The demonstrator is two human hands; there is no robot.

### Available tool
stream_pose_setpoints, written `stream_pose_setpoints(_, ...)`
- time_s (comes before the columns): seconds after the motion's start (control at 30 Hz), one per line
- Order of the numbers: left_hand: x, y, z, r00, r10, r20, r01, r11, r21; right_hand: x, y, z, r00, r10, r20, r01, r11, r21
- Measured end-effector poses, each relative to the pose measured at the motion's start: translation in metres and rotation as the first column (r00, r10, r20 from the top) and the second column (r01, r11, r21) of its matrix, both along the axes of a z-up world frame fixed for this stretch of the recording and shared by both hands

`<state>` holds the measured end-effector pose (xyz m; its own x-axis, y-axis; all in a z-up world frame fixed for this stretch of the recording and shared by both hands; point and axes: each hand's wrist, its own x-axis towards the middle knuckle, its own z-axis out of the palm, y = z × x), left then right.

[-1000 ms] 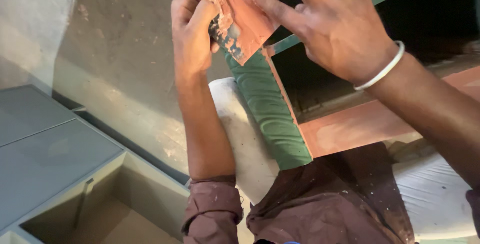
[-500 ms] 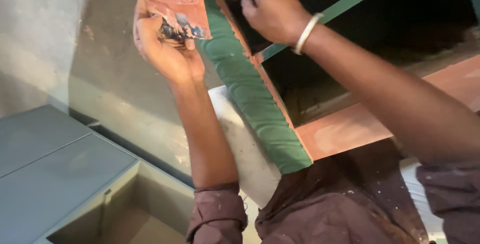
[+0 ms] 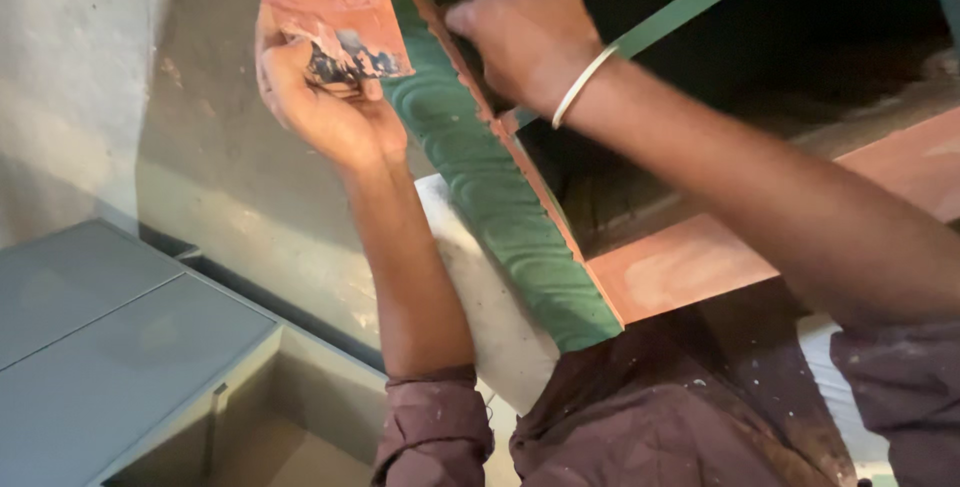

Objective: The person uses a small rectangular card to scoop a pink paste from a container and applies it into the grooves of a green wooden furniture frame. They repeatedly scoop and fill the decorative recesses along the frame's edge.

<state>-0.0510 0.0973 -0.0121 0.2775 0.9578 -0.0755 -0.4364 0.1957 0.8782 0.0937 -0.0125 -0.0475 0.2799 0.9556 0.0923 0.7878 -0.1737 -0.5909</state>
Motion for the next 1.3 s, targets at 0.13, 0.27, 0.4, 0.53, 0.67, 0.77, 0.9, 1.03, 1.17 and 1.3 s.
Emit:
stream_pose_setpoints(0.13,0.0,-0.002,0.003,1.0,-0.028,0.006,0.028,0.999,0.038,0.014,0.017,-0.003,0.965,-0.102,-0.24,0.084,0.993,-0.083)
stream_pose_setpoints(0.27,-0.005,-0.002,0.001,1.0,-0.011,0.004,0.011,0.998,0.061,-0.01,0.035,-0.018,0.992,-0.059,-0.11,0.061,0.998,0.013)
stream_pose_setpoints(0.4,-0.006,0.002,-0.002,0.999,0.015,-0.041,-0.012,0.997,0.071,-0.032,0.024,-0.015,0.955,-0.167,0.244,0.083,0.943,0.321)
stream_pose_setpoints(0.53,-0.005,-0.002,-0.004,0.999,0.04,0.018,-0.041,0.998,0.055,-0.049,-0.029,0.015,0.918,-0.061,0.391,0.013,0.992,0.125)
stream_pose_setpoints(0.67,0.003,0.002,0.002,1.0,0.026,0.011,-0.027,0.998,0.05,-0.031,-0.061,0.056,0.914,0.129,0.385,-0.132,0.991,-0.017)
stream_pose_setpoints(0.77,-0.005,0.005,0.0,0.992,-0.113,0.051,0.112,0.993,0.02,0.005,-0.067,0.066,0.892,0.026,0.451,-0.125,0.974,0.19)
stream_pose_setpoints(0.9,-0.016,0.008,0.002,0.907,-0.412,0.082,0.419,0.875,-0.243,0.038,-0.053,0.075,0.988,0.144,0.057,-0.154,0.939,0.307)
stream_pose_setpoints(1.03,-0.019,0.002,0.008,0.754,-0.638,0.158,0.657,0.735,-0.167,0.045,-0.048,0.093,0.928,0.372,-0.036,-0.345,0.889,0.301)
stream_pose_setpoints(1.17,-0.012,-0.002,0.013,0.807,-0.569,0.16,0.591,0.779,-0.21,0.059,-0.059,0.121,0.895,0.356,0.27,-0.349,0.934,-0.072)
stream_pose_setpoints(1.3,-0.008,-0.006,0.01,0.717,-0.623,0.314,0.695,0.671,-0.257,0.07,-0.074,0.13,0.935,0.284,0.214,-0.271,0.958,-0.089)
